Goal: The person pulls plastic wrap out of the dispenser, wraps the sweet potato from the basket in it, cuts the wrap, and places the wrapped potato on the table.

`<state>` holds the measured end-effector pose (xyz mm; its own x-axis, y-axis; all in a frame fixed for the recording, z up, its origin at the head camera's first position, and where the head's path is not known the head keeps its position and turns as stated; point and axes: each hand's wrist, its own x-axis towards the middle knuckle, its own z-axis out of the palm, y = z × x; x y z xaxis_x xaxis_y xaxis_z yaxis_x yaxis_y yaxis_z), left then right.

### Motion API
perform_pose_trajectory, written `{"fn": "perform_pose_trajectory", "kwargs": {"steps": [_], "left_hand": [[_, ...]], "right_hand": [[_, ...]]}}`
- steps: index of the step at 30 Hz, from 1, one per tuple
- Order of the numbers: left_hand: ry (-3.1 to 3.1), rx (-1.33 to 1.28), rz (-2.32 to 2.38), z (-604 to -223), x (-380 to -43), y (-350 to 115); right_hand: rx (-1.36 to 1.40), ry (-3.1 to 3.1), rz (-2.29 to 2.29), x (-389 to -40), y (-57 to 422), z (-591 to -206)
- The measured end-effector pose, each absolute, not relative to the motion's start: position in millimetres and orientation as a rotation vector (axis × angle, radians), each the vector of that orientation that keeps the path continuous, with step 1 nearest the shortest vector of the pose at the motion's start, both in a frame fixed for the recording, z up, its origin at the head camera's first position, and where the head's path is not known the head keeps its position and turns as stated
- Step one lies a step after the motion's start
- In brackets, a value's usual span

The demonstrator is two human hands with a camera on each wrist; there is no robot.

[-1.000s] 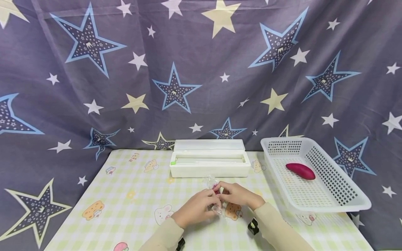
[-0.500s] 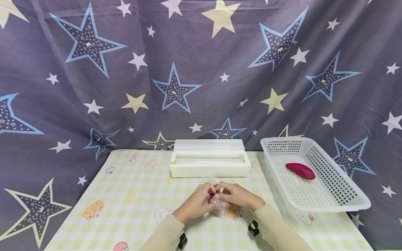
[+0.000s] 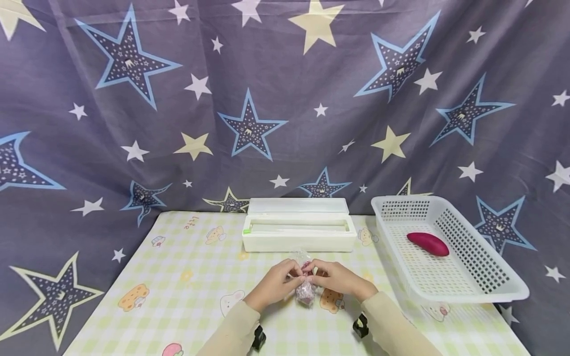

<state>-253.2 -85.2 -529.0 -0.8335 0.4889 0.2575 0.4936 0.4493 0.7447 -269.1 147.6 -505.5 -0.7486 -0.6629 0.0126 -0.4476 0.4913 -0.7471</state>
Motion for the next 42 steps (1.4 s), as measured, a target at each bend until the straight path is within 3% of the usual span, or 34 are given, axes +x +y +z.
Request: {"fn": "perform_pose_trajectory", "kwargs": {"steps": [42], "left_hand": [[-2.641,-0.787,-1.422,-533,-261,-81]], "right_hand": [[-0.937,2.421,-1.152,-271,143,-517]]}}
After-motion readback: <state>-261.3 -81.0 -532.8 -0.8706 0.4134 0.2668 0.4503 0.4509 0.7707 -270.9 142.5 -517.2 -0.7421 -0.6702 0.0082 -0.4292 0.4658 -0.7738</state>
